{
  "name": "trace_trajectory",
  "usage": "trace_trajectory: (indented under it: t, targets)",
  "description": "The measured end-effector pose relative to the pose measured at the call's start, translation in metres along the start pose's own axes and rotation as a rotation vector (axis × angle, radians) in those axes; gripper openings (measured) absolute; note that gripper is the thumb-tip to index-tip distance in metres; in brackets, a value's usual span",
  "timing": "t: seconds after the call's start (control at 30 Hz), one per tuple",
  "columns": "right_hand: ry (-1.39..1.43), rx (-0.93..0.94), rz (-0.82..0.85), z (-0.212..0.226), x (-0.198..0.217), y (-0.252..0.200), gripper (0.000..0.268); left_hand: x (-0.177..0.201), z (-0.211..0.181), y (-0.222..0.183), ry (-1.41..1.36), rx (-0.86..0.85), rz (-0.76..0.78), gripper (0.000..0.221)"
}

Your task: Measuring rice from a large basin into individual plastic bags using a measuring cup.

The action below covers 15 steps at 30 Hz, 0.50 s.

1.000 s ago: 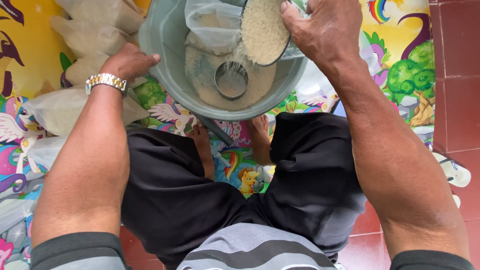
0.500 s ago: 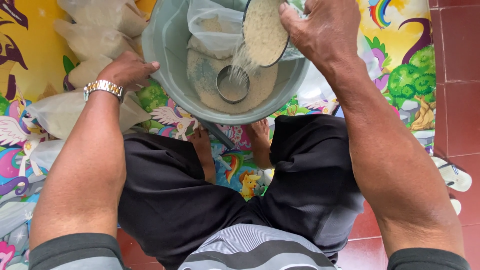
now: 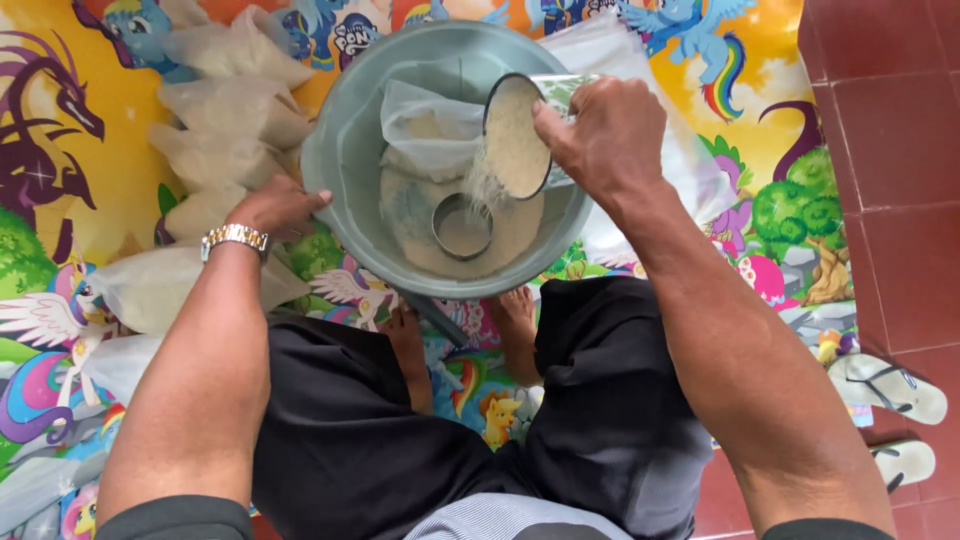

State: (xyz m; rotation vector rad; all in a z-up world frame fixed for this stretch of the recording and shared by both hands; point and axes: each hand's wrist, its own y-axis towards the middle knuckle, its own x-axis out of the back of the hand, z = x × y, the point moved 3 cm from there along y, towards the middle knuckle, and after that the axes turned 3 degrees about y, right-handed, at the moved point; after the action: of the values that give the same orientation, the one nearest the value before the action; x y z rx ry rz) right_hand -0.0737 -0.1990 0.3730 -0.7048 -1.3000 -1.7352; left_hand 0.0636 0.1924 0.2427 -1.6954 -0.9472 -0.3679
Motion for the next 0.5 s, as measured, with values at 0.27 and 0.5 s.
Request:
trace_trajectory:
  t: [0.27, 0.5]
  targets:
    - [0.043, 0.014, 0.011, 0.008, -0.002, 0.000, 0.050, -0.003, 0.007, 0.004, -0.064, -0.028, 0.021, 0.046]
    - [-0.004, 0.054, -0.033, 0.006, -0.007, 0.003, 0.053, 0.000, 0.000, -0.010, -0.133, -0.010, 0.030, 0.044]
